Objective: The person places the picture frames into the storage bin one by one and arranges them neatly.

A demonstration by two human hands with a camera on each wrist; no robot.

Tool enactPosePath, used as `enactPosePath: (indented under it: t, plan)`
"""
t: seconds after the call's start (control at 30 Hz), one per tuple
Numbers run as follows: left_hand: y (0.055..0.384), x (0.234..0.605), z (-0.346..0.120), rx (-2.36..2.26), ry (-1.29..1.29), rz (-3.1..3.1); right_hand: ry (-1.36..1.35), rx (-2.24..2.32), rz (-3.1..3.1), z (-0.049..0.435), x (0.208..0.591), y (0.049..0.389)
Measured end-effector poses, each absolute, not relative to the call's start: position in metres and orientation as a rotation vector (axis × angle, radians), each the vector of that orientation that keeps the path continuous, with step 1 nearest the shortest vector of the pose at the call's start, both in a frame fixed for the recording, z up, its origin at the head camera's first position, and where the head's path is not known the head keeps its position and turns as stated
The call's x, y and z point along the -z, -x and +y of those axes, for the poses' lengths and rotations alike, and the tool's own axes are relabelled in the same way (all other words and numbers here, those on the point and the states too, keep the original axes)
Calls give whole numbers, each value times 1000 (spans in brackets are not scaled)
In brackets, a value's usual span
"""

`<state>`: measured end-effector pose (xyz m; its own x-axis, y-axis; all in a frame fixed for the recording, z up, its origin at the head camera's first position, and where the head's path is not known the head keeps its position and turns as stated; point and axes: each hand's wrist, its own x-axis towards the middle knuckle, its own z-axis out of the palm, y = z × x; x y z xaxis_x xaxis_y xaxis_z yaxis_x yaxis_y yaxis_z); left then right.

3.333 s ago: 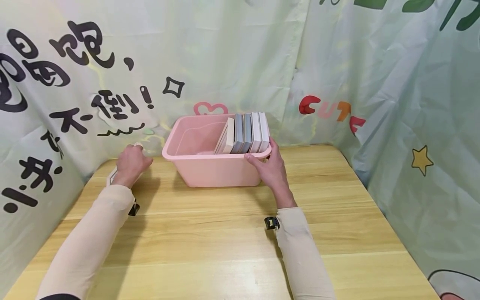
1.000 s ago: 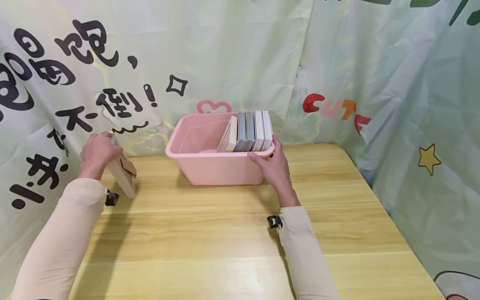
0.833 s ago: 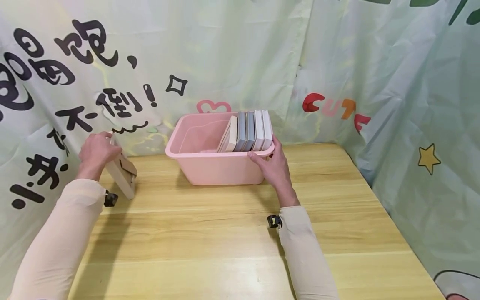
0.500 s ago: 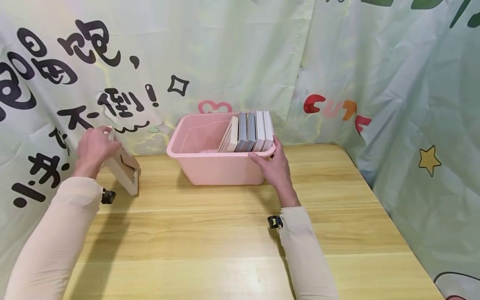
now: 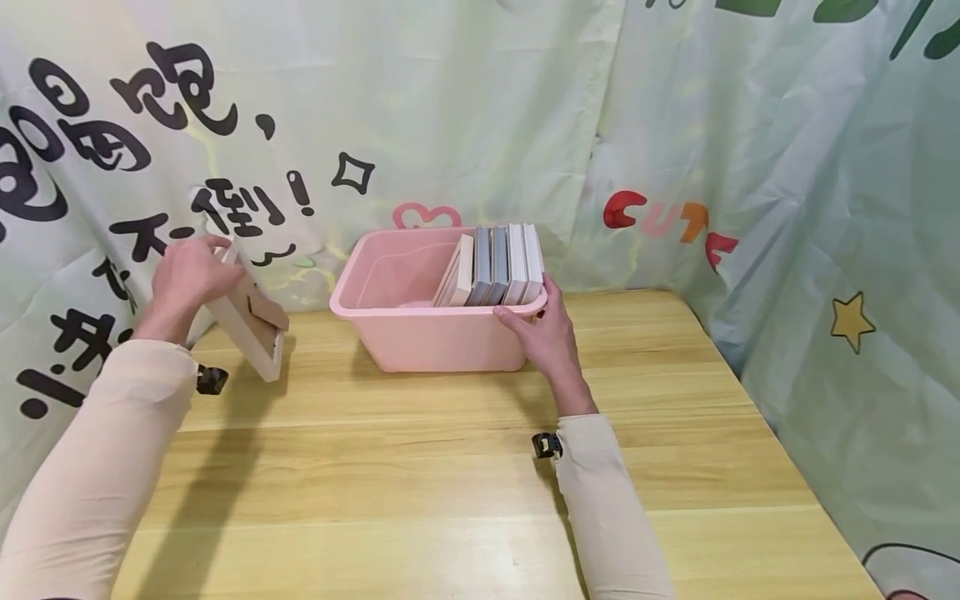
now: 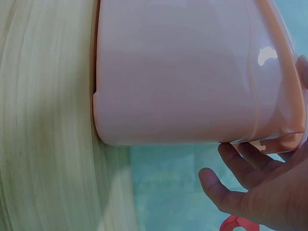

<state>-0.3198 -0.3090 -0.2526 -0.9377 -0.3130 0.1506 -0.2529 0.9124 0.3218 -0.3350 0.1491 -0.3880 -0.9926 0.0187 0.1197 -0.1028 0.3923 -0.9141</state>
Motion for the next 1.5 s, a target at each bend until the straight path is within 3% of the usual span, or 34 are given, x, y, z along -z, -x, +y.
enactPosePath:
  t: [0.8,1.5]
  plan:
    - [322,169,-268,751,-444,-2757,-68,-1669,-2529,152,388,338]
    - [323,150,-243,769,-408,-2728,-52,-1660,-2542,149,391,337]
